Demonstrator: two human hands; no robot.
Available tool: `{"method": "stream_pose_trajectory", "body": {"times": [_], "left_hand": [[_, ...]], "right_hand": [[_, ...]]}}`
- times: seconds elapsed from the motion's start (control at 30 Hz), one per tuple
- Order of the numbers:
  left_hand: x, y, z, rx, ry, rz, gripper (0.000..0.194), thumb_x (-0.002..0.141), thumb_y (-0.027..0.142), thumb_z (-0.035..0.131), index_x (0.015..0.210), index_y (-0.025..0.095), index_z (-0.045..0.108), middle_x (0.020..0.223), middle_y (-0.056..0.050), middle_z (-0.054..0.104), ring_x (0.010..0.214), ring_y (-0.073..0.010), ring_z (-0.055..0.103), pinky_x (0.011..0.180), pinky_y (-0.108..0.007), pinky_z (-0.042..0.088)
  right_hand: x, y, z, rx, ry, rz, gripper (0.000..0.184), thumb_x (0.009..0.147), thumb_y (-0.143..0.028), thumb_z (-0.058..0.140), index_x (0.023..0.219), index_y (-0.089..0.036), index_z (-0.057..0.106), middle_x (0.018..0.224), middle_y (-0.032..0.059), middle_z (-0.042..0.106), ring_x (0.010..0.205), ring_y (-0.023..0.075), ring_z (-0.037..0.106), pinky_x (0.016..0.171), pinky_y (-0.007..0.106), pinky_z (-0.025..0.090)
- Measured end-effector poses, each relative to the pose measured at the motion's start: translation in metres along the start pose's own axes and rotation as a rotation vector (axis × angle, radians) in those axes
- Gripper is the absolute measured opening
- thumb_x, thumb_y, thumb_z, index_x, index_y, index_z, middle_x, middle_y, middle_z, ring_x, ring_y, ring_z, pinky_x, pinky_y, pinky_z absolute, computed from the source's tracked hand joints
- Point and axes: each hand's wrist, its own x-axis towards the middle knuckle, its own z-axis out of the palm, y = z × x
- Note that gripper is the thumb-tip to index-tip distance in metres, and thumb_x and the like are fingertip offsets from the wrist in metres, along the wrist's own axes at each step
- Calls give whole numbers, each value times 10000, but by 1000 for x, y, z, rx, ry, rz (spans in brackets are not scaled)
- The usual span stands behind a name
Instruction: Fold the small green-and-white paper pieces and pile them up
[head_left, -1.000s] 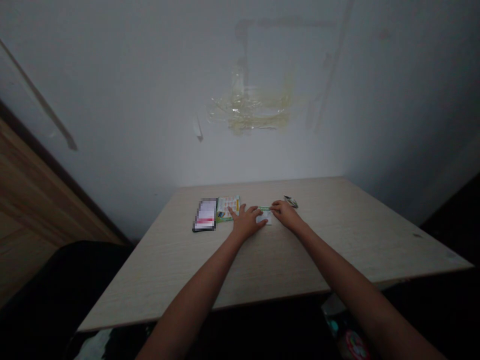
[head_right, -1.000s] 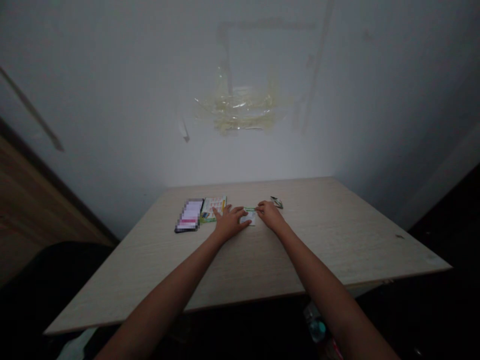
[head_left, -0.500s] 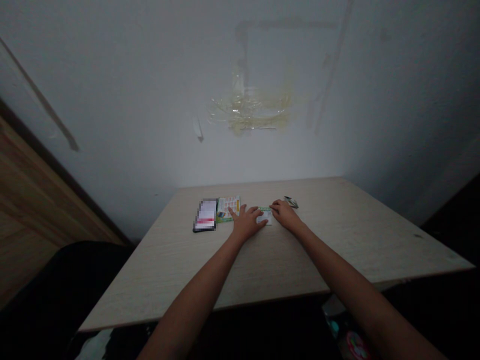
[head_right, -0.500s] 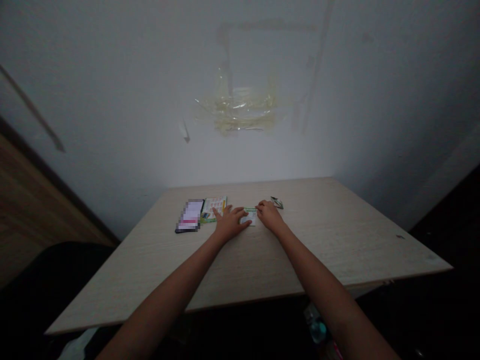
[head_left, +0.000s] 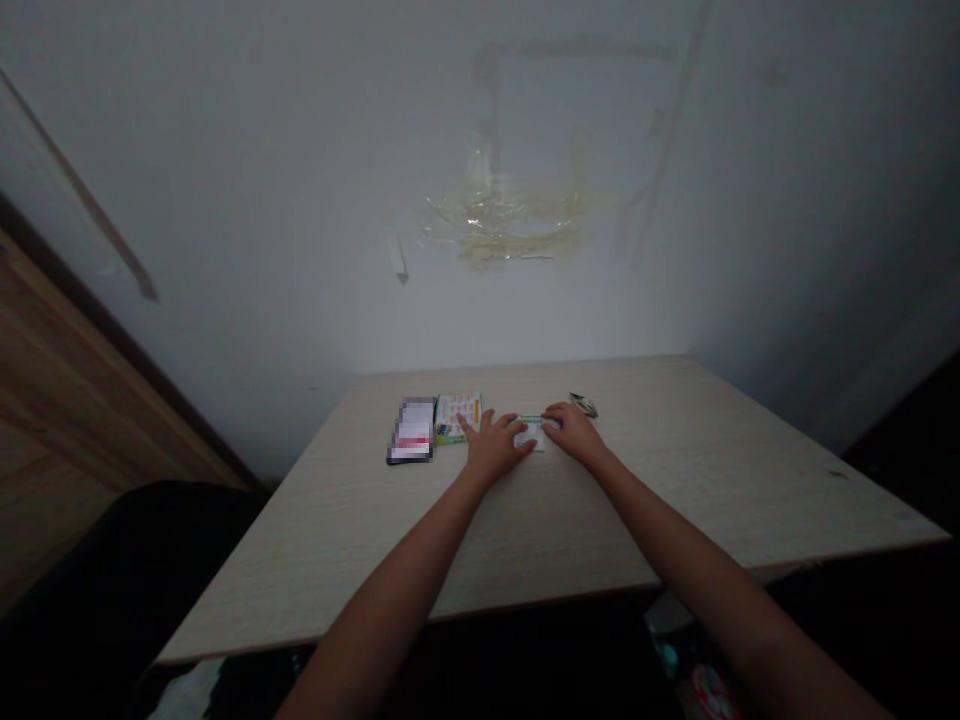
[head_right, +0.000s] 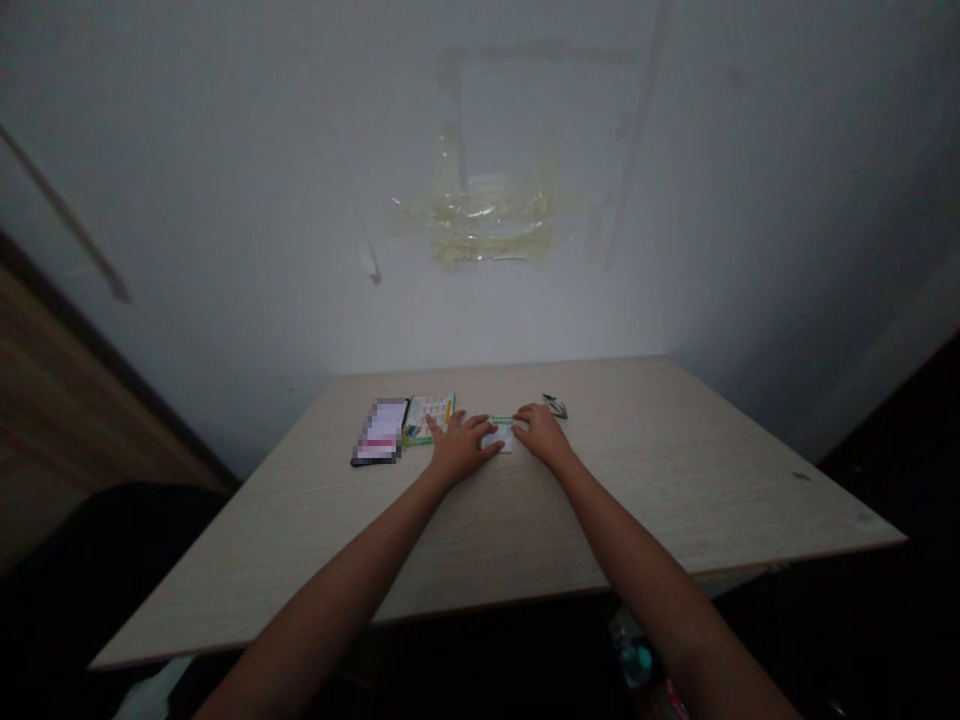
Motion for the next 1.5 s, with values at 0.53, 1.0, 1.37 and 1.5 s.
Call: {"method": "stream_pose_trajectory", "body": {"times": [0.53, 1.0, 1.37, 1.5], "left_hand": [[-1, -1, -1, 34, -17, -10, 412, 865, 656, 450, 1181, 452, 618, 1417, 47, 535, 1383, -376, 295, 1016, -811, -68], [0, -4, 2, 25, 7, -2, 409, 861, 652, 467, 1179, 445, 621, 1399, 40, 553, 1369, -386, 313, 988, -834, -79], [0, -4, 5, 14, 30, 9, 385, 862, 646, 478, 1147, 441, 635, 1388, 55, 562, 1368, -375, 314, 975, -833, -120], [-1, -4, 5, 11, 41, 22, 377, 863, 637, 484, 1140, 433, 638, 1380, 54, 570, 1360, -372, 326, 966, -836, -129]], "right_hand": [[-3, -1, -11, 38, -106, -21, 374, 774, -281, 691, 1117, -135, 708, 1225, 148, 620, 1159, 260, 562, 1078, 406, 374], [-7, 6, -13, 60, -240, -14, 584, 732, -376, 742, 1266, -167, 631, 1399, 166, 486, 1298, 299, 450, 1126, 445, 311], [-9, 11, -15, 82, -292, -30, 723, 663, -453, 790, 1310, -194, 597, 1455, 169, 437, 1358, 323, 384, 1139, 486, 274], [-10, 14, -13, 115, -263, -51, 703, 661, -464, 793, 1288, -199, 616, 1439, 165, 456, 1345, 313, 402, 1135, 480, 283]]}}
